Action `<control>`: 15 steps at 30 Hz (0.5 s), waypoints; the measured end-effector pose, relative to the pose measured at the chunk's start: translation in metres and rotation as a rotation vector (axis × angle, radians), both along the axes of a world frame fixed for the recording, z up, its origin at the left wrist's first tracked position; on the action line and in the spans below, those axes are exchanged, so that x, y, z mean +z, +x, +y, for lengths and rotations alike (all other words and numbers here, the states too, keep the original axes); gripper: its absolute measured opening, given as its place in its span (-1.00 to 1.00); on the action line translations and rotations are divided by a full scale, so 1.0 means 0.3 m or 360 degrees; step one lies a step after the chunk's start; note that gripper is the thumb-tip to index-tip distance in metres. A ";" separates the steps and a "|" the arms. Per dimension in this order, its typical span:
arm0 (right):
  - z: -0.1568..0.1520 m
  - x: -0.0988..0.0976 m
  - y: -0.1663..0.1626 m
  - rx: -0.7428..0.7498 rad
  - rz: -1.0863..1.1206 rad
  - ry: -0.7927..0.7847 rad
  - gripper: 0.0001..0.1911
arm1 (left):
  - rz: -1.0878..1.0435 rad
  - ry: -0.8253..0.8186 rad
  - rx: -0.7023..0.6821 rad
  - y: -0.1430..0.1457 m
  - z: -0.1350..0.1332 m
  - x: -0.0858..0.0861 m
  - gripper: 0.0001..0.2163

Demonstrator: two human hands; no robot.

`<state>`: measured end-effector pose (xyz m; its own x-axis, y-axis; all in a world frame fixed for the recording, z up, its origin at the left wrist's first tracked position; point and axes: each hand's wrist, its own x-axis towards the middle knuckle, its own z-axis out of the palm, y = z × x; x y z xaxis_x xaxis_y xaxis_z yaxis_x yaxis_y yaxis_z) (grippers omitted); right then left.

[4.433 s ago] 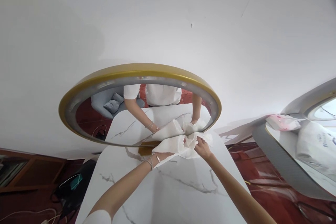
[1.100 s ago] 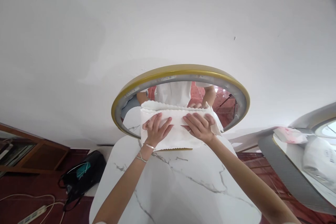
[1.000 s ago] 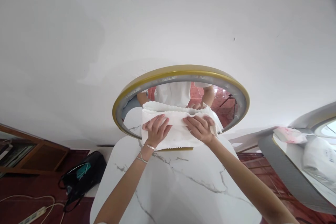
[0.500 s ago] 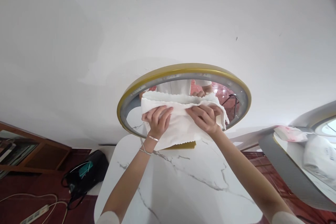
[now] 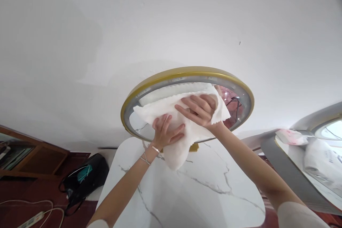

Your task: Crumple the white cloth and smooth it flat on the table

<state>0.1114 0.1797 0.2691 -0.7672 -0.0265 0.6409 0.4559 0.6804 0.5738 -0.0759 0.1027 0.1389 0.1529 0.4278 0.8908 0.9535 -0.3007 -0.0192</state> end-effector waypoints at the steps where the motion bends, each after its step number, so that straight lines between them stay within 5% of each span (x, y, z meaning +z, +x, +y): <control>1: -0.018 0.000 -0.007 0.0032 -0.0029 0.0034 -0.52 | 0.0070 -0.0004 -0.0020 0.008 -0.010 -0.030 -0.65; 10: -0.098 -0.026 -0.049 0.0322 -0.0231 -0.0103 -0.61 | 0.0124 -0.0127 0.0177 -0.020 -0.080 -0.136 -0.63; 15: -0.112 -0.131 -0.076 0.0283 -0.0291 -0.0156 -0.62 | 0.0266 -0.0320 0.0307 -0.097 -0.148 -0.200 -0.61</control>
<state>0.0886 0.1460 0.2300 -0.8593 -0.1156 0.4982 0.2192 0.7968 0.5631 -0.1049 0.0585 0.0788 0.1890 0.6278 0.7551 0.9819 -0.1286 -0.1388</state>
